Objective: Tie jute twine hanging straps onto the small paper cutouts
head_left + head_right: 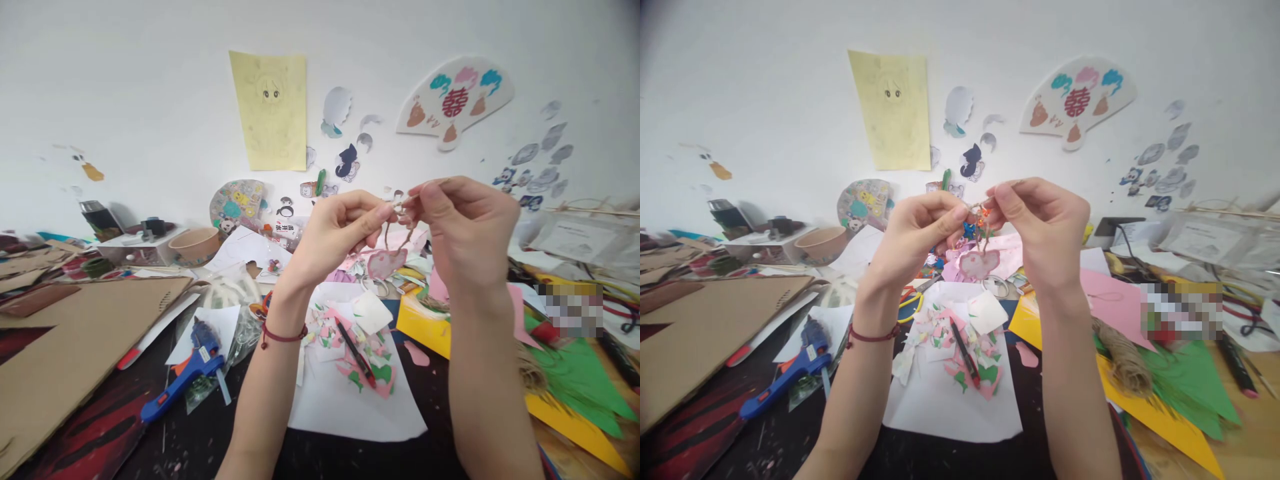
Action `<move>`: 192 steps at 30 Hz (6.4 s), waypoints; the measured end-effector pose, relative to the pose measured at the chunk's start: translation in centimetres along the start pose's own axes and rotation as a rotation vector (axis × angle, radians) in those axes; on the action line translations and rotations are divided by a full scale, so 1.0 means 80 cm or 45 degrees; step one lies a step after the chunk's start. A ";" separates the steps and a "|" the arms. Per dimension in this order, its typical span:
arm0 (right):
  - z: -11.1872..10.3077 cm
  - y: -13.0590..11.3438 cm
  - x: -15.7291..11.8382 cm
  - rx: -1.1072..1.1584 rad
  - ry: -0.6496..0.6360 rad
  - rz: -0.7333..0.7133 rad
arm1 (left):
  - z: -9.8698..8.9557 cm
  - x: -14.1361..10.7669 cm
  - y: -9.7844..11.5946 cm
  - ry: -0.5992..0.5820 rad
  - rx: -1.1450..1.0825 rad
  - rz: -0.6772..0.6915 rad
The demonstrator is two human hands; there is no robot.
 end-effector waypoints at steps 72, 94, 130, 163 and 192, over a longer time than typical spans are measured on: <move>0.008 0.009 -0.008 -0.368 -0.275 0.147 | -0.010 -0.001 0.019 0.186 0.842 0.175; 0.006 -0.037 -0.012 -1.028 -0.331 -0.255 | -0.021 -0.002 0.019 0.235 0.833 0.177; -0.013 -0.057 -0.014 -1.298 0.077 -0.647 | -0.018 -0.009 0.036 0.300 0.859 0.292; 0.009 -0.014 -0.010 -0.163 -0.147 0.155 | 0.002 -0.003 0.019 0.239 0.183 0.078; -0.005 -0.017 -0.004 -0.206 -0.357 0.202 | 0.020 -0.013 0.032 -0.014 0.733 0.118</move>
Point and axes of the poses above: each hand's wrist, its own x-axis towards the middle knuckle, its own z-axis out of the palm, y = z × x, the point moved 8 cm from there along x, towards the middle knuckle
